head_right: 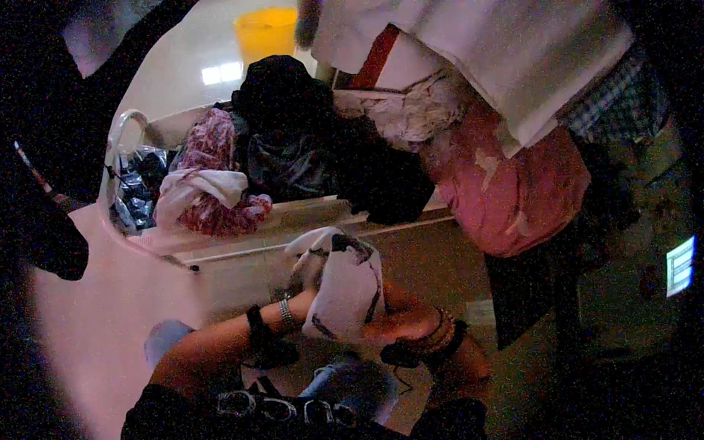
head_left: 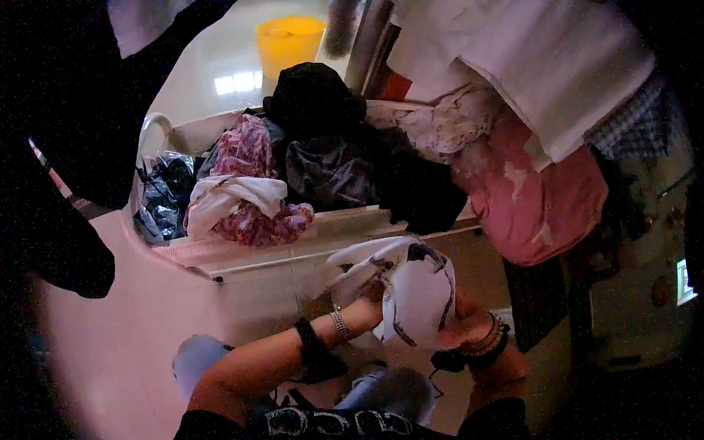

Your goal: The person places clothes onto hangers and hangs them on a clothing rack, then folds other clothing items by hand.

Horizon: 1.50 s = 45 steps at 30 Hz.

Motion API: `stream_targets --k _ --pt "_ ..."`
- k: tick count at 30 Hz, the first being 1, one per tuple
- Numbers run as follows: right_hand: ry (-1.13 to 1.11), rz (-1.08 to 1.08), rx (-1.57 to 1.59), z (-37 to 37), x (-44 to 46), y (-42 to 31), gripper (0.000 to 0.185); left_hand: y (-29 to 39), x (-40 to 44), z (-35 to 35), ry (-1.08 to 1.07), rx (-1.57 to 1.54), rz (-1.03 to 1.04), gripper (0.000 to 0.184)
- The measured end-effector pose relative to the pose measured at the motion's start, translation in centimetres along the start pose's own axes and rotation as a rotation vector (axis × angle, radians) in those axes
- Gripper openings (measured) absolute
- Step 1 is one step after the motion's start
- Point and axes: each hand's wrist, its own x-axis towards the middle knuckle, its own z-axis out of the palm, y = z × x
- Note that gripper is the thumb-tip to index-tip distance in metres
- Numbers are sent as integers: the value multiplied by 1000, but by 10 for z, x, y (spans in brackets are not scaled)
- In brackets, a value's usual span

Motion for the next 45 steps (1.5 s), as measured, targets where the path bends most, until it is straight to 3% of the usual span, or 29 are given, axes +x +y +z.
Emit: stream_targets --k 2,3,5,7,8,11,13,15,19,21,23,24,25,27,28,29,31,35,38,41,43,45 --pt "-85 -26 -142 12 3 -4 71 -71 6 18 208 -307 247 32" --pt "-65 175 93 26 0 -11 71 -89 11 31 217 -308 244 32" --pt "-49 383 331 29 -5 -2 71 -53 10 30 -33 -1180 465 29" --pt "114 60 214 13 -7 16 86 -6 -4 3 88 293 428 33" --pt "171 -46 174 8 -6 17 91 41 -22 -26 67 -322 159 40" --pt "342 0 35 -11 2 -5 85 87 -50 -73 5 -949 -136 46" --pt "441 -61 27 -22 -9 -3 88 58 -67 -87 55 -1152 -82 50" --pt "497 -90 9 -29 -18 -8 88 73 -94 -114 271 -1156 -131 54" --pt "547 -97 44 -35 -23 -9 87 96 -126 -162 510 -904 122 52" --pt "513 -82 55 -31 -20 -15 87 100 -139 -174 567 -840 137 52" --pt "477 -63 60 -23 -17 -24 86 89 -147 -182 824 -687 102 47" --pt "454 -58 74 -18 -15 -28 86 79 -150 -187 767 -1007 113 39" --pt "432 -52 85 -15 -12 -30 87 72 -151 -188 765 -1004 115 39" --pt "358 -75 185 -8 -3 -30 86 62 -150 -187 860 -374 -150 33" --pt "283 -93 282 -4 3 -30 86 45 -148 -185 884 -282 -62 31" --pt "281 -96 280 -2 8 -29 86 53 -146 -181 886 -281 -58 31" --pt "201 -79 223 2 20 -24 85 90 -136 -158 849 175 100 30" --pt "128 -68 303 8 41 -13 80 142 -108 -113 711 241 372 31" --pt "106 -100 283 14 47 -12 78 148 -98 -104 651 100 228 31" --pt "114 -191 201 5 46 2 77 155 -95 -111 618 201 191 30" --pt "81 -188 184 -5 46 9 88 154 -91 -113 649 226 232 25" --pt "36 -157 204 -18 44 11 88 159 -90 -129 604 668 424 22"
